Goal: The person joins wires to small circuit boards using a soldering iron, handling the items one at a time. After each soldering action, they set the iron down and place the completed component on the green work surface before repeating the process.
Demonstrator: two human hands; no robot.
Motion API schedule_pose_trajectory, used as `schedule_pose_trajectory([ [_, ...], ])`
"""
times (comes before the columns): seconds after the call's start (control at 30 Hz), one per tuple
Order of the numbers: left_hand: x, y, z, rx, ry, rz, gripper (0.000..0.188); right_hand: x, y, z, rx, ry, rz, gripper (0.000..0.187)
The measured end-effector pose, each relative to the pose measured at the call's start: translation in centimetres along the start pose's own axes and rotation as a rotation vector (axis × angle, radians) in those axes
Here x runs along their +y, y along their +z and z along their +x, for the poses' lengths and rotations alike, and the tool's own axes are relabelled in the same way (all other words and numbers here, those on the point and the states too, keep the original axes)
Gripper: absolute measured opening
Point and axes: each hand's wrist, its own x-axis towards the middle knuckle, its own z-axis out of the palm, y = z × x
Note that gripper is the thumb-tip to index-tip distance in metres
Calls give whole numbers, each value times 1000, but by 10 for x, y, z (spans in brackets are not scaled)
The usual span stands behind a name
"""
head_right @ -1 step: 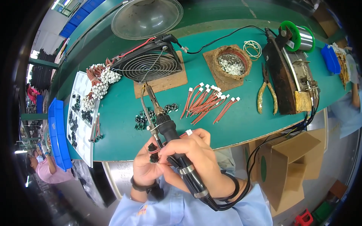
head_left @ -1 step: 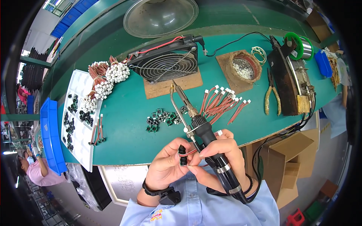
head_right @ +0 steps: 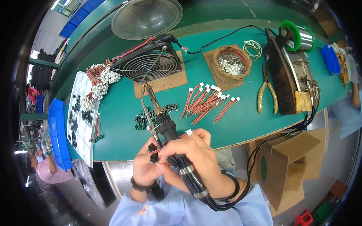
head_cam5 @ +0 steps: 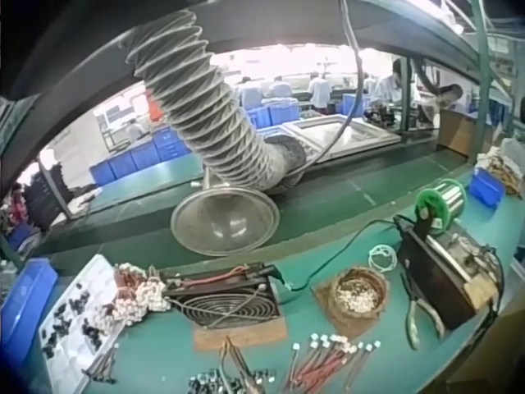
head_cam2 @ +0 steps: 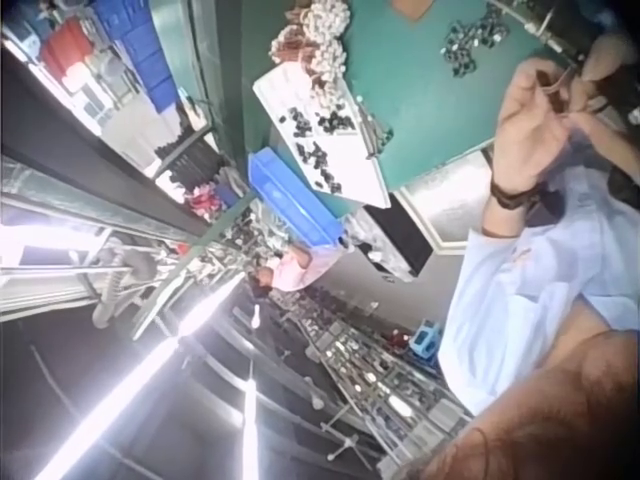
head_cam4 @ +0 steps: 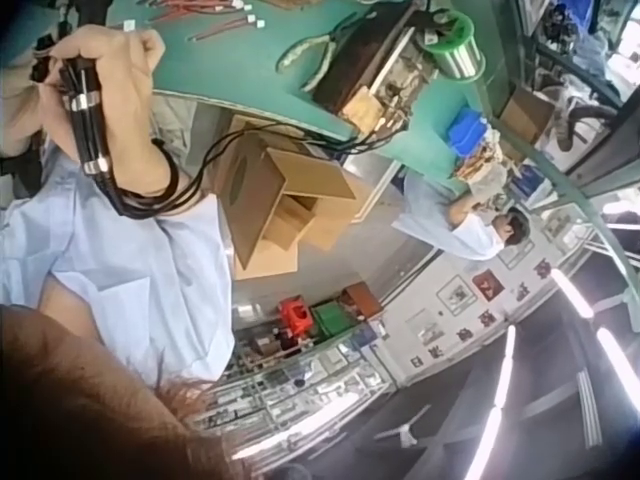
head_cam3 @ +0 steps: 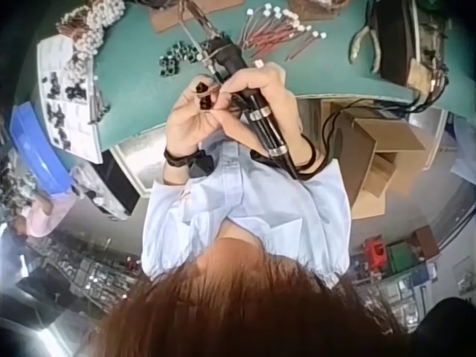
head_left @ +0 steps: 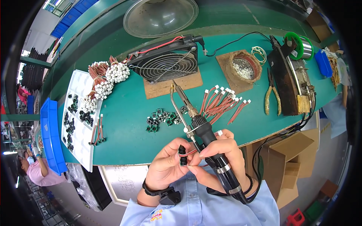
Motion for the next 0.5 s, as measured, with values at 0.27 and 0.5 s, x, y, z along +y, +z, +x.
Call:
schedule_pose_trajectory([
  [0.27,-2,-2,-2,1,33,23,26,1,0,0,10,-2,10,47],
  [0.5,-1,1,-2,11,31,49,25,-1,-1,2,11,9,21,46],
])
